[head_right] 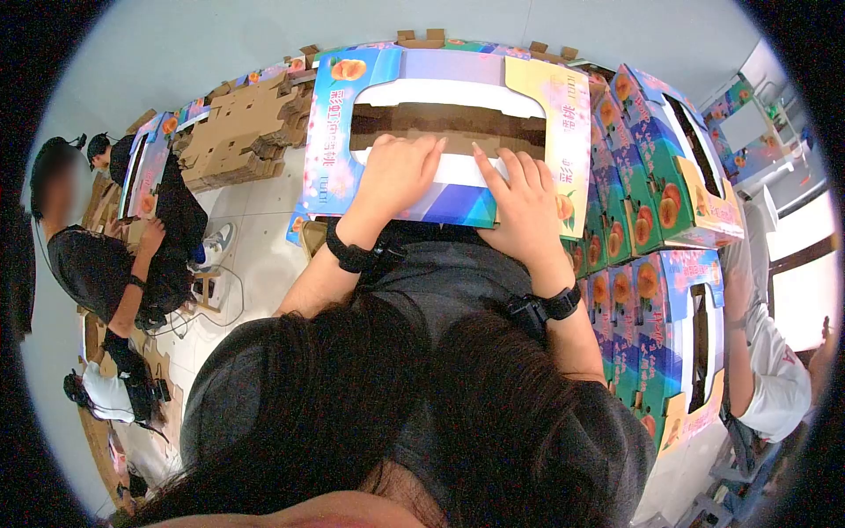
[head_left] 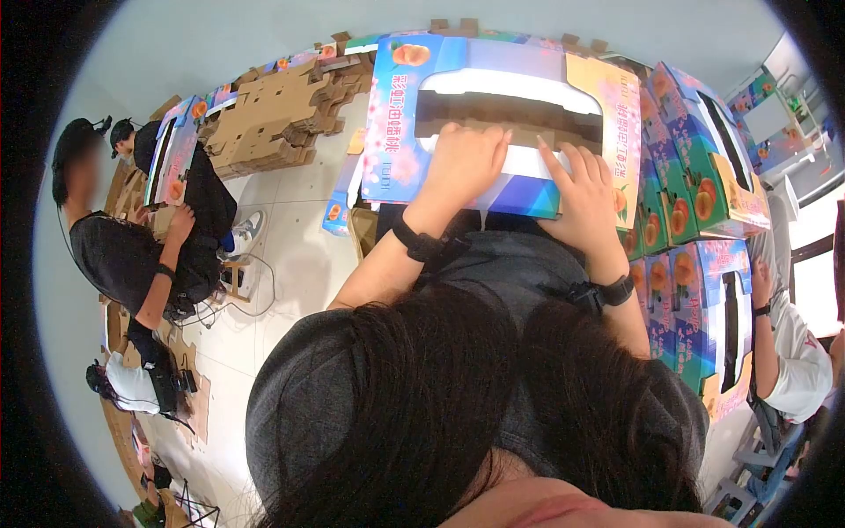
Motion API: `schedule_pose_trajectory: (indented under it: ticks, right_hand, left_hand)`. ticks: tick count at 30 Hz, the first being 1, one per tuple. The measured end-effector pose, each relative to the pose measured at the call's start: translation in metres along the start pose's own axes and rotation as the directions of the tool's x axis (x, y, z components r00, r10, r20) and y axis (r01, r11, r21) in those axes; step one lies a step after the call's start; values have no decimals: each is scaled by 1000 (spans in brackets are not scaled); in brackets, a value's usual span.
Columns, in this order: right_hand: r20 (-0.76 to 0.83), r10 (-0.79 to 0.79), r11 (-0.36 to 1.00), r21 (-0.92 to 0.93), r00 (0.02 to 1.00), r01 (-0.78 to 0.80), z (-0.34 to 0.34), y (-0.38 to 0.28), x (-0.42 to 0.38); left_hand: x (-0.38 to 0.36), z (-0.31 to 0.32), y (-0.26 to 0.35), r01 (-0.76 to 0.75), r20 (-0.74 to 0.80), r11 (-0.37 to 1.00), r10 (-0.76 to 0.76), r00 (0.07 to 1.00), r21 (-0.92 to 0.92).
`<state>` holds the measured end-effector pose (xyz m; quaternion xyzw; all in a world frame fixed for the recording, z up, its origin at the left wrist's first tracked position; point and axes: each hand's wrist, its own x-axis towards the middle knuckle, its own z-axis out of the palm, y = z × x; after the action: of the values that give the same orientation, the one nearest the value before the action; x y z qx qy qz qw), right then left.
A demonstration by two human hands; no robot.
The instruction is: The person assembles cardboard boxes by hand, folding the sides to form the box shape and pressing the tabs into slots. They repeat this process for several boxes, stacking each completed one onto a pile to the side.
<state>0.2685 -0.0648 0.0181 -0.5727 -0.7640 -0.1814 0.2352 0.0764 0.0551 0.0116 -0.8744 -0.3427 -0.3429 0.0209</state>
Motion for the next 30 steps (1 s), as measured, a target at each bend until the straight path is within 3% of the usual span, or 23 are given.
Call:
schedule_pose_trajectory:
  ticks: [13,16,19,22,23,30]
  right_hand:
    - [-3,1,1000,5,1000,-1,1,-1,1]
    - [-1,-1,1000,9,1000,1,1,0,1]
    - [-7,0,1000,10,1000,0,0,-1,2]
    - [10,23,1000,9,1000,-23,0,2,3]
    - [17,24,1000,11,1000,-25,-2,3,4]
    - [11,0,1000,23,1000,-1,3,4,3]
  left_hand:
    - [0,1,-1,-16,-42,1000,16,999,-21]
    - [0,-9,3,50,87,999,-49,995,-2]
    - [-1,-15,3,-132,-163,977,104,981,-171]
    - [-8,-43,9,-273,-254,952,231,939,-142]
    - [-14,-48,5,-242,-145,950,215,966,-198]
    - [-46,-40,1,-127,76,992,127,989,-14]
